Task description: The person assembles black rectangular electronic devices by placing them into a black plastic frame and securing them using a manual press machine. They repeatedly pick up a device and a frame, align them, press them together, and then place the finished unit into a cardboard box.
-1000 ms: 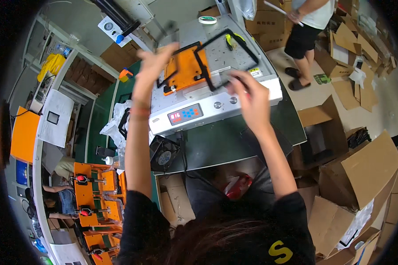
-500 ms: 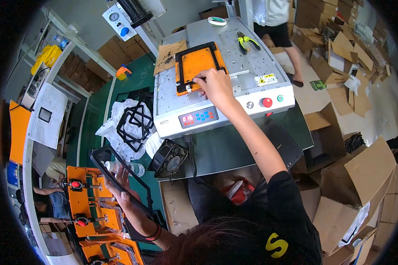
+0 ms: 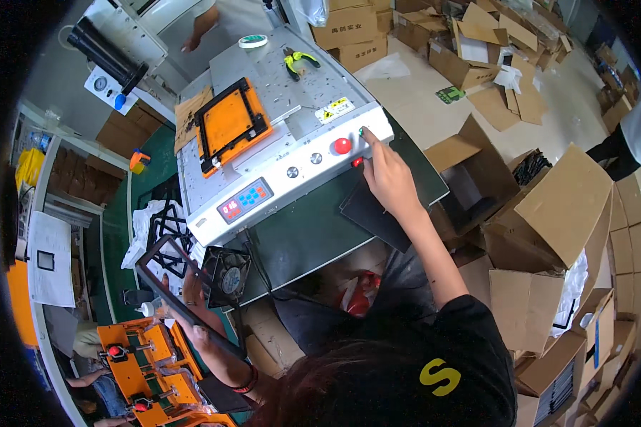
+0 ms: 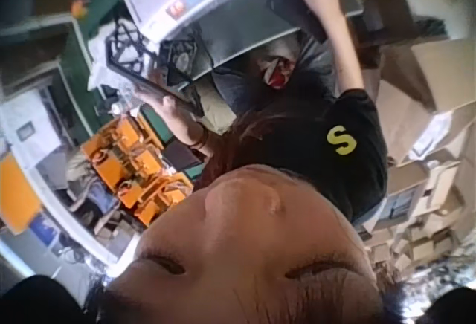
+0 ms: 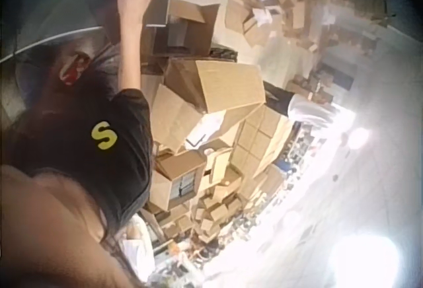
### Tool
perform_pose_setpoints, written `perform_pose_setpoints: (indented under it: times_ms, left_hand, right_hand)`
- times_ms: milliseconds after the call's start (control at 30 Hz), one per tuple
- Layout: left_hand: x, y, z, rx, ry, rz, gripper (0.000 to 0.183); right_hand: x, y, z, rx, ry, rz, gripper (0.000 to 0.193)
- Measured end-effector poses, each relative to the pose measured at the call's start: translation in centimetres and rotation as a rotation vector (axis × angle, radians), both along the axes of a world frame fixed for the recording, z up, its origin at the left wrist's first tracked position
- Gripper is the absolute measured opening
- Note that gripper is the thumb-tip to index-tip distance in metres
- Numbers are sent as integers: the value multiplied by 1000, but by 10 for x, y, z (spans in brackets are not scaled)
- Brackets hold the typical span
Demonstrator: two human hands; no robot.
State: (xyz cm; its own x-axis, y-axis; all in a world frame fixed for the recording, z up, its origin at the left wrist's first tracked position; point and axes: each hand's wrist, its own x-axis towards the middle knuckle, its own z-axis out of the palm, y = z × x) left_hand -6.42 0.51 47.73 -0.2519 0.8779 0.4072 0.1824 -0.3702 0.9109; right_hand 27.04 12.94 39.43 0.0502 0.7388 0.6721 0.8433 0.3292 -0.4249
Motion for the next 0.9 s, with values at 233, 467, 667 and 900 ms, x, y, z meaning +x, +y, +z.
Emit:
perform_pose_setpoints:
  times_ms: [233,467,667,900]
  left_hand:
    - [59,12,9,-160,-61,-192,103]
    - [98,10,10,-250,538,-396,102]
    - [55,-24,-6,-665,-420,-751,114]
    - [101,-37,-136,-589,-1612,-1597,137]
  right_hand:
    - [-2,0,26,-112,51,20,62]
    - [-67,-46,44,-520,1275,1183,111]
    - [-95,-57,46,-691,1753,1508,121]
    - [-129,-71,-51,-636,1293,1628,94]
